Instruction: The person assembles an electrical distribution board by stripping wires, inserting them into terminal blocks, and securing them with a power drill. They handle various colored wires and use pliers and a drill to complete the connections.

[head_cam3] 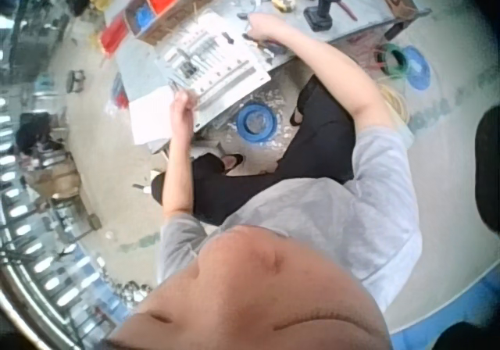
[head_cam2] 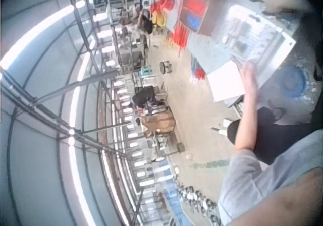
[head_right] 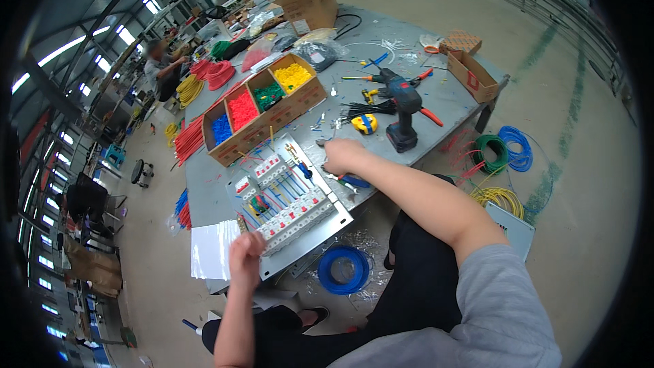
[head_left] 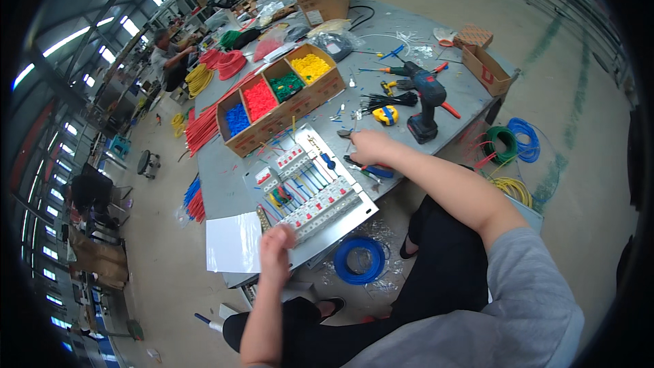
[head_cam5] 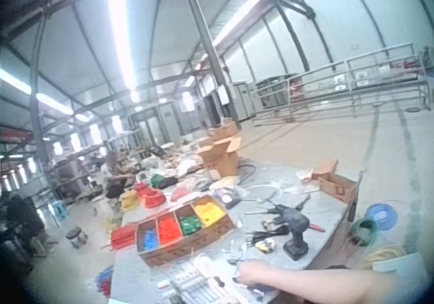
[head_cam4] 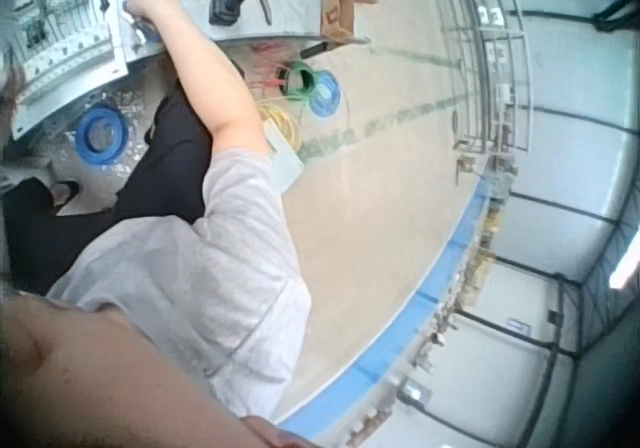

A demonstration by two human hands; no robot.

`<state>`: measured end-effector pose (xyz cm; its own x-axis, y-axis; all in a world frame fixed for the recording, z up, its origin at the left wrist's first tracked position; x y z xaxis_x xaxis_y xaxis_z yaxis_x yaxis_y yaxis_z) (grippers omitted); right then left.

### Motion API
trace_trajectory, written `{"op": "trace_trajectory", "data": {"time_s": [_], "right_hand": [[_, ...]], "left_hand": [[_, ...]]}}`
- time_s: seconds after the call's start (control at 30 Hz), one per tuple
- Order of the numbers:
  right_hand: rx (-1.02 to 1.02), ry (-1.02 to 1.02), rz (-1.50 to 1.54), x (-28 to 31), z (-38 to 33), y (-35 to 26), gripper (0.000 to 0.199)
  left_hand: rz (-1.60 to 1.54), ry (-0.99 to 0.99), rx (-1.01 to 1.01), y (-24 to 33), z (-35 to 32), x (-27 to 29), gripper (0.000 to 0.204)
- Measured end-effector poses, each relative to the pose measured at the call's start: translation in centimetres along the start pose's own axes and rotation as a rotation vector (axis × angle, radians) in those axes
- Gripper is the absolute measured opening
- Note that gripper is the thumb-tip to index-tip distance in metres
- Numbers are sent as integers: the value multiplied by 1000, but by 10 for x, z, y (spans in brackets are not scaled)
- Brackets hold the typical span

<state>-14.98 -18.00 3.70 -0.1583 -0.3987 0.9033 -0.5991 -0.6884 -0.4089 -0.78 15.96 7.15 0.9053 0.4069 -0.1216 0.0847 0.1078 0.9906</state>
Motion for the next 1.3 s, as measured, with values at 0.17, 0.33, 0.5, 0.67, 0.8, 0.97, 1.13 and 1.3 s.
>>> {"op": "trace_trajectory", "data": {"time_s": [0.17, 0.33, 0.5, 0.67, 0.8, 0.97, 1.13, 1.3], "right_hand": [[80, -201, -53, -17, 37, -9, 60], [214, -29, 154, 1, 49, -17, 44], [150, -32, 242, 5, 29, -56, 37], [152, -84, 258, 7, 23, -65, 42], [122, -54, 195, 9, 26, -51, 38], [108, -88, 260, 0, 32, -35, 40], [123, -105, 290, -7, 34, -40, 36], [144, -133, 346, -18, 42, -34, 30]], "left_hand": [[-930, -555, 210, 143, -99, -163, 50], [-1409, -702, 21, 181, -128, -174, 81], [-1150, -509, 40, 196, -157, -127, 92], [-1043, -560, -305, 242, -165, -109, 76], [-1072, -539, -619, 239, -162, -117, 63], [-804, -566, -530, 238, -178, -106, 58], [-526, -651, -625, 242, -170, -88, 28], [-546, -688, -1119, 248, -151, -93, 13]]}}
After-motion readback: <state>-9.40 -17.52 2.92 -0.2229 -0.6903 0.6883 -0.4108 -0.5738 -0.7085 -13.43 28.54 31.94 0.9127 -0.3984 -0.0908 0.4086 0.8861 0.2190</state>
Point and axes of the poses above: each hand's wrist, its own z-axis towards the middle knuckle, its own x-axis out of the back of the hand, y = z × x, the point moved 5 cm from there along z, towards the middle knuckle, and after that the axes turned 4 degrees about x, right-handed, at the moved point
